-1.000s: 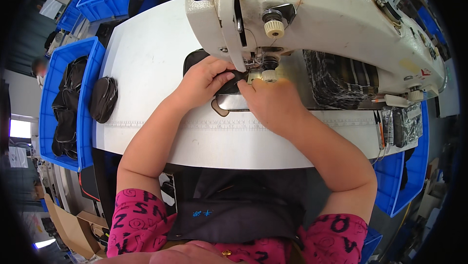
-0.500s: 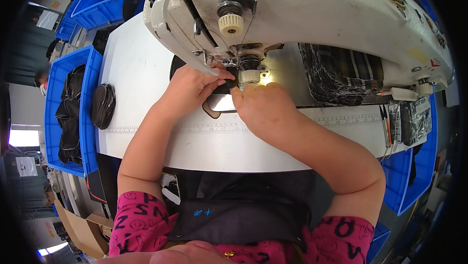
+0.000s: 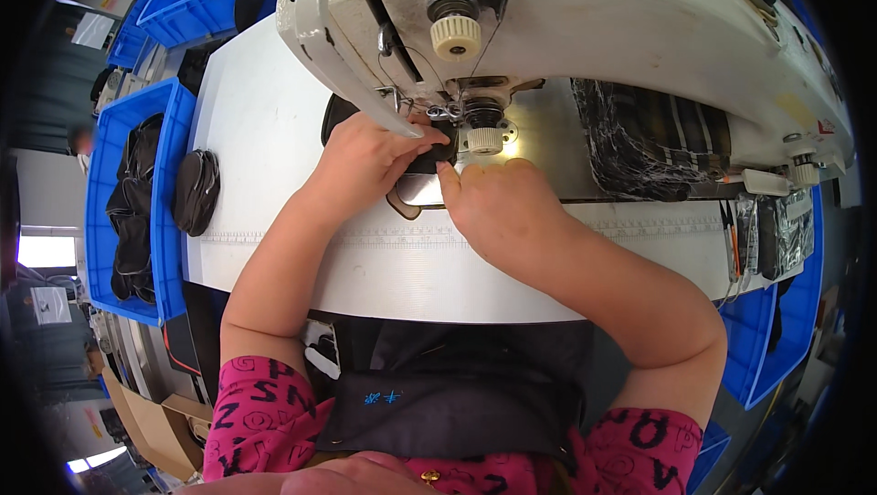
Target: The worker is sewing parts of leather bags or pouches using an industrial sewing machine in a workshop environment.
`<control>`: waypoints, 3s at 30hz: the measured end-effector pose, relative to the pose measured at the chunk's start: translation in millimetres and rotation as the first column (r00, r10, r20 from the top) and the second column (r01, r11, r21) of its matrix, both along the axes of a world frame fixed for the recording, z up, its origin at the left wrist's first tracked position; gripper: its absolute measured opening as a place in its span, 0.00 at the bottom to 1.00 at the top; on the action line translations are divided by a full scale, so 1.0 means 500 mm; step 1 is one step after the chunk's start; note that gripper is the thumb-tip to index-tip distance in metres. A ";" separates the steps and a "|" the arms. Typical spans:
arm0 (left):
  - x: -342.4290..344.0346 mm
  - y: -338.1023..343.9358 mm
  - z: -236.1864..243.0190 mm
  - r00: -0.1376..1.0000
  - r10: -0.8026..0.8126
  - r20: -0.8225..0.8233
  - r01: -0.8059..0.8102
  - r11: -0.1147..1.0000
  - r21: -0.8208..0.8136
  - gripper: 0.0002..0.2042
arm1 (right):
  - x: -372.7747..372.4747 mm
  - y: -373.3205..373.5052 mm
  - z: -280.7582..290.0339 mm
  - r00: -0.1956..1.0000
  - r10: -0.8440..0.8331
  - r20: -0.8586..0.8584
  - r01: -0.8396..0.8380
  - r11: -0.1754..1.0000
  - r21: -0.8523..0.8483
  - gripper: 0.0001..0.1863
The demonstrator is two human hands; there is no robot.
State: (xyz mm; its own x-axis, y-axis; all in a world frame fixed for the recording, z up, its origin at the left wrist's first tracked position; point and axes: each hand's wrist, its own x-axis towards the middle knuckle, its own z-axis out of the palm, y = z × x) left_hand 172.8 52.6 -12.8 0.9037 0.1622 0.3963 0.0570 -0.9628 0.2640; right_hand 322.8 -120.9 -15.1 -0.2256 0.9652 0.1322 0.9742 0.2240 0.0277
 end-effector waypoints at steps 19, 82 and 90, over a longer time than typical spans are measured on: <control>0.011 -0.007 -0.018 0.996 0.077 0.054 -0.081 0.994 0.067 0.09 | 0.001 0.010 -0.009 0.998 -0.063 -0.013 0.063 0.998 0.024 0.26; -0.003 -0.047 -0.020 0.990 0.127 0.067 -0.135 0.984 0.117 0.13 | 0.004 0.028 -0.015 0.972 -0.059 -0.229 0.082 0.993 0.089 0.19; 0.001 -0.052 -0.018 0.990 0.124 0.064 -0.129 0.989 0.074 0.13 | 0.003 0.029 -0.022 0.983 -0.054 -0.177 0.076 0.990 0.119 0.18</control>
State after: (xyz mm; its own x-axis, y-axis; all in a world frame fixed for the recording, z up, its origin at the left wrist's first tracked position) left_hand 173.3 26.5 -21.7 0.8525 0.2400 0.4643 0.1659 -0.9667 0.1950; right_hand 324.2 -106.3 -26.0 -0.1264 0.9504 0.2842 0.9790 0.1657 -0.1186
